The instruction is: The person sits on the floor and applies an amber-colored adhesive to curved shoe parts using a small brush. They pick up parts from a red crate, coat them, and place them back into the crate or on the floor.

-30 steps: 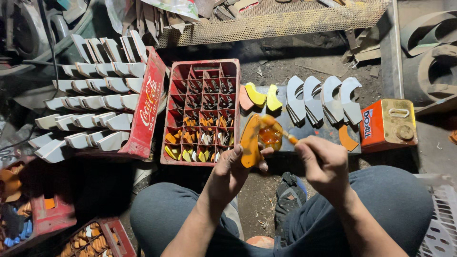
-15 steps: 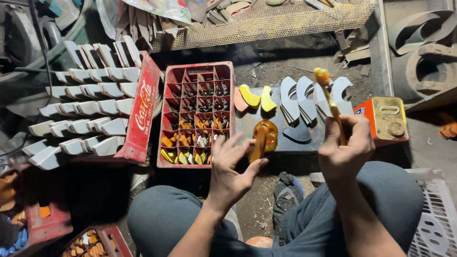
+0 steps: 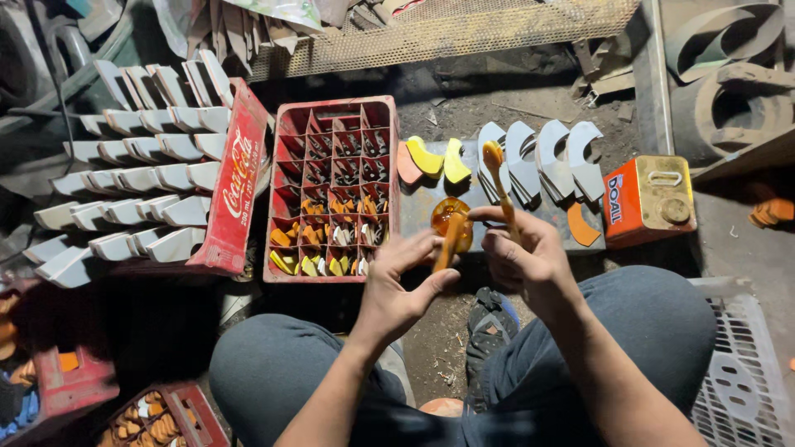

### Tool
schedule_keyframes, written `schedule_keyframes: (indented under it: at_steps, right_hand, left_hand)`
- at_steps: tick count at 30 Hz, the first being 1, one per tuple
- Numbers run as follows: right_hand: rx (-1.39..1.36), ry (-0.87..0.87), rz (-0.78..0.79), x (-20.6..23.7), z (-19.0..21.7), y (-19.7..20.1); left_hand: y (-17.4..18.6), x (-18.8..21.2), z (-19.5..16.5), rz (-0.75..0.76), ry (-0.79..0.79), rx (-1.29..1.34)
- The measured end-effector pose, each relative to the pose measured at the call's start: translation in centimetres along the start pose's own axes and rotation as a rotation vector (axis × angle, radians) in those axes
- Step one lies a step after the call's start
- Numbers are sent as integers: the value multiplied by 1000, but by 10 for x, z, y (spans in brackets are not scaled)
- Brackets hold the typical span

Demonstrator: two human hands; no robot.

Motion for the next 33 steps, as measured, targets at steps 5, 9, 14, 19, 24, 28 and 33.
schedule_keyframes:
  at_steps: [5,9,14,19,24,28,33]
  right_hand:
    - [-121,-37,-20,-5,-17,0]
    - [-139,-79,-65,-5,-28,-6]
    - [28,-71,10,-1,-37,-34]
    - [138,56,48,-5,-42,-42]
    - [251,95,6,-6,-52,-33]
    - [197,128,25,-5,-54,-30]
    - [12,28,63,-7,-60,-28]
  left_hand:
    - [-38,9,40,10,397,1011]
    - [-29,10,47,-116,319,1121]
    - [-19,10,57,-322,316,1149]
    - [-33,16,54,-268,310,1193]
    - [-38,17,50,-204,276,1172]
    - [-32,13,49,-185,275,1103]
    - [-13,9,35,-114,160,989]
Point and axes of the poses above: each hand's wrist, its own x-axis away from the middle knuckle, its own y-axis out of the back of the hand, z = x × y, the point moved 7 cm from there along -x, towards the middle knuckle, and after that the axes turned 6 degrees about x, right-handed, at the moved point
